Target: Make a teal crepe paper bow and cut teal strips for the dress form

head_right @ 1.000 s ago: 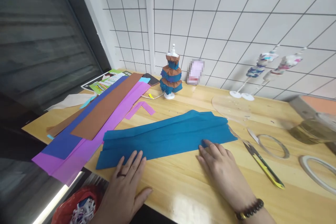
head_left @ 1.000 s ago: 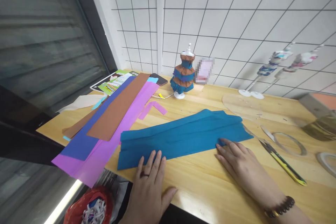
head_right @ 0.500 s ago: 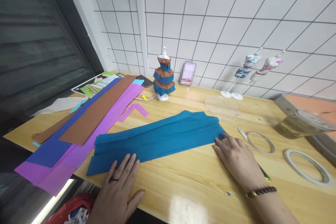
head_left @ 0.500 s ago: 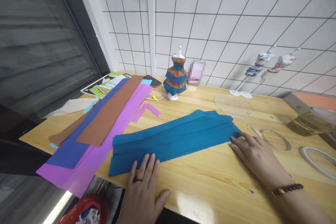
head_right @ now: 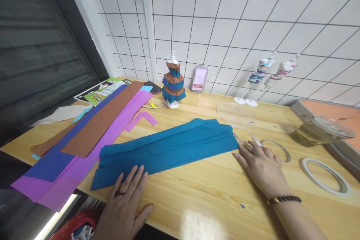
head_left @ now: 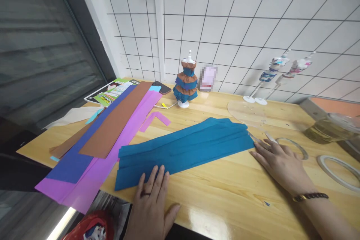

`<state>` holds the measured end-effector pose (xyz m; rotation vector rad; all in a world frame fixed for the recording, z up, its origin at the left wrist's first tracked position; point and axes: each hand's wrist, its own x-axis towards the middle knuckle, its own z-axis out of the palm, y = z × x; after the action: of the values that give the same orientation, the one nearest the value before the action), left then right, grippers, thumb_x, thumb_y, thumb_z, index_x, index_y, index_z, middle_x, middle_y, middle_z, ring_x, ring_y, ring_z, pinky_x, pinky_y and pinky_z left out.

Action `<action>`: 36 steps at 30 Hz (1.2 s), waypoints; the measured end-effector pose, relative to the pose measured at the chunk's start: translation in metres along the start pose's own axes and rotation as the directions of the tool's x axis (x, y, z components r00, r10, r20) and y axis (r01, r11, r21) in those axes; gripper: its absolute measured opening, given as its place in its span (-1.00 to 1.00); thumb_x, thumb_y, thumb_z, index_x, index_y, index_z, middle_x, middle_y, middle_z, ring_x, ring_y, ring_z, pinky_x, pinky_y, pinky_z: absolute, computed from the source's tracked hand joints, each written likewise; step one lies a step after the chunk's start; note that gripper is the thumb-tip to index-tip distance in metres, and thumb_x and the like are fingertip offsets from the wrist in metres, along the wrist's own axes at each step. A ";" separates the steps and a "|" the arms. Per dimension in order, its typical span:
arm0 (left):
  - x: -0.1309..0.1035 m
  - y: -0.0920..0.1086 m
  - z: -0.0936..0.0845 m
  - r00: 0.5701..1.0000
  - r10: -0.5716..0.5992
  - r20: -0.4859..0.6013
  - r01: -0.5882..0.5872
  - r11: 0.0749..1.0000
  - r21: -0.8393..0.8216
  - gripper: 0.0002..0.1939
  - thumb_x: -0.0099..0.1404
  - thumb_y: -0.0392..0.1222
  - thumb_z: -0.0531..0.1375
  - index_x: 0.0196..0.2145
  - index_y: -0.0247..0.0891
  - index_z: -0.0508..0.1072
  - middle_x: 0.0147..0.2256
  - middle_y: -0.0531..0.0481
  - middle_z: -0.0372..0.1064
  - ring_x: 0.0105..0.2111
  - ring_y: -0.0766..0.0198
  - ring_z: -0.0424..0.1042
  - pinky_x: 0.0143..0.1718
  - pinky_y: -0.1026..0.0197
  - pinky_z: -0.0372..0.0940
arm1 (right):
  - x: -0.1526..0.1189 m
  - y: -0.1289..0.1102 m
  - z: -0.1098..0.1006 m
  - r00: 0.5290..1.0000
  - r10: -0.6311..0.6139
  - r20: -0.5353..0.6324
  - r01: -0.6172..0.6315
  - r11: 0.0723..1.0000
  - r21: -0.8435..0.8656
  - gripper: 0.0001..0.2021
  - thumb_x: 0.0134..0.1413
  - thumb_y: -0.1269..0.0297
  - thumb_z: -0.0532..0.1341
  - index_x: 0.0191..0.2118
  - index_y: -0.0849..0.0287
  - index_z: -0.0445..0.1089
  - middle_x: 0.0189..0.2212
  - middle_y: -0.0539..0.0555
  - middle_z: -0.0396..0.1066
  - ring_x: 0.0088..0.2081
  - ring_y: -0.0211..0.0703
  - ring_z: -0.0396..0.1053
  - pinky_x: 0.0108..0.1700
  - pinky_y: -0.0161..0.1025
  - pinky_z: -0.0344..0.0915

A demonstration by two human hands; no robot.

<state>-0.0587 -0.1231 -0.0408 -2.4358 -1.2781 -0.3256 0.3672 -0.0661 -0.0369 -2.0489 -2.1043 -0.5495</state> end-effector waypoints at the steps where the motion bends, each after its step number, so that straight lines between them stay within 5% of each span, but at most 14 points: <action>1: 0.000 0.000 0.000 1.000 -0.001 0.000 0.001 1.000 -0.002 -0.38 0.22 0.10 -0.02 0.11 -0.36 0.19 0.15 -0.17 0.08 0.14 -0.01 0.06 0.14 -0.05 -0.22 | 0.000 0.001 0.000 1.000 -0.008 0.007 0.009 0.999 -0.040 -0.56 0.06 -0.06 -0.03 -0.09 0.02 0.40 -0.03 0.18 0.34 -0.09 0.22 0.27 -0.21 0.10 0.21; 6: 0.000 0.000 0.000 1.000 -0.009 -0.003 0.009 1.000 -0.009 -0.39 0.22 0.10 -0.01 0.11 -0.35 0.19 0.15 -0.16 0.09 0.13 0.00 0.06 0.14 -0.04 -0.22 | 0.004 -0.017 -0.012 1.000 -0.020 -0.012 0.018 0.994 -0.106 -0.52 0.09 -0.05 -0.04 0.02 0.07 0.31 0.03 0.26 0.27 -0.03 0.31 0.22 -0.20 0.17 0.21; 10: 0.000 0.000 0.000 1.000 -0.010 -0.001 0.010 1.000 -0.009 -0.39 0.22 0.10 -0.01 0.11 -0.36 0.19 0.15 -0.16 0.09 0.13 0.00 0.07 0.14 -0.04 -0.22 | -0.001 -0.075 -0.037 0.977 -0.205 -0.066 0.209 0.976 0.058 -0.52 0.12 0.01 -0.01 0.01 0.24 0.30 0.05 0.31 0.25 0.10 0.22 0.13 0.00 0.15 0.16; 15: 0.001 0.000 -0.002 1.000 -0.019 0.001 0.019 1.000 -0.021 -0.39 0.23 0.09 -0.01 0.12 -0.34 0.18 0.15 -0.15 0.09 0.13 0.02 0.07 0.14 -0.02 -0.21 | -0.018 -0.164 -0.064 0.832 -0.555 0.012 0.531 0.802 0.273 -0.43 0.16 0.08 0.00 0.22 0.28 0.01 0.18 0.22 0.09 0.20 0.03 -0.01 0.15 0.06 0.07; 18: 0.001 0.001 -0.003 1.000 -0.024 -0.013 0.024 0.999 -0.041 -0.40 0.22 0.09 0.00 0.11 -0.35 0.20 0.11 -0.14 0.18 0.09 0.03 0.14 0.13 -0.01 -0.19 | -0.023 -0.188 -0.070 0.767 -0.640 0.031 0.592 0.726 0.349 -0.43 0.17 0.10 0.00 0.23 0.28 -0.02 0.19 0.20 0.06 0.19 0.01 0.02 0.14 0.02 0.12; 22: 0.000 0.001 -0.004 0.999 -0.039 -0.018 0.037 0.997 -0.074 -0.41 0.23 0.10 0.00 0.09 -0.35 0.22 0.05 -0.13 0.26 0.02 0.06 0.22 0.11 0.00 -0.13 | -0.022 -0.177 -0.065 0.796 -0.601 0.073 0.529 0.749 0.399 -0.44 0.17 0.09 0.00 0.21 0.29 0.03 0.14 0.23 0.15 0.13 0.03 0.15 0.11 0.06 0.16; 30: 0.001 0.001 -0.005 0.998 -0.053 -0.021 0.051 0.994 -0.092 -0.40 0.22 0.11 0.00 0.09 -0.33 0.21 0.06 -0.13 0.25 0.04 0.06 0.19 0.10 0.00 -0.10 | -0.022 -0.098 -0.038 0.912 -0.370 0.176 0.327 0.916 0.231 -0.46 0.15 0.03 -0.02 0.08 0.38 0.23 0.04 0.33 0.29 0.06 0.13 0.24 0.07 0.14 0.17; 36: 0.000 0.002 -0.005 0.999 -0.045 -0.011 0.044 0.996 -0.072 -0.40 0.23 0.13 -0.02 0.09 -0.34 0.22 0.05 -0.11 0.26 0.02 0.06 0.22 0.08 0.00 -0.08 | -0.010 -0.068 -0.037 0.938 -0.283 0.202 0.217 0.930 0.297 -0.65 0.16 0.07 -0.02 -0.13 0.16 0.34 -0.11 0.18 0.41 -0.03 0.07 0.31 0.02 0.04 0.23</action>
<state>-0.0573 -0.1255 -0.0367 -2.4637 -1.3389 -0.4046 0.2956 -0.0882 -0.0169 -1.7814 -2.4425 -0.0295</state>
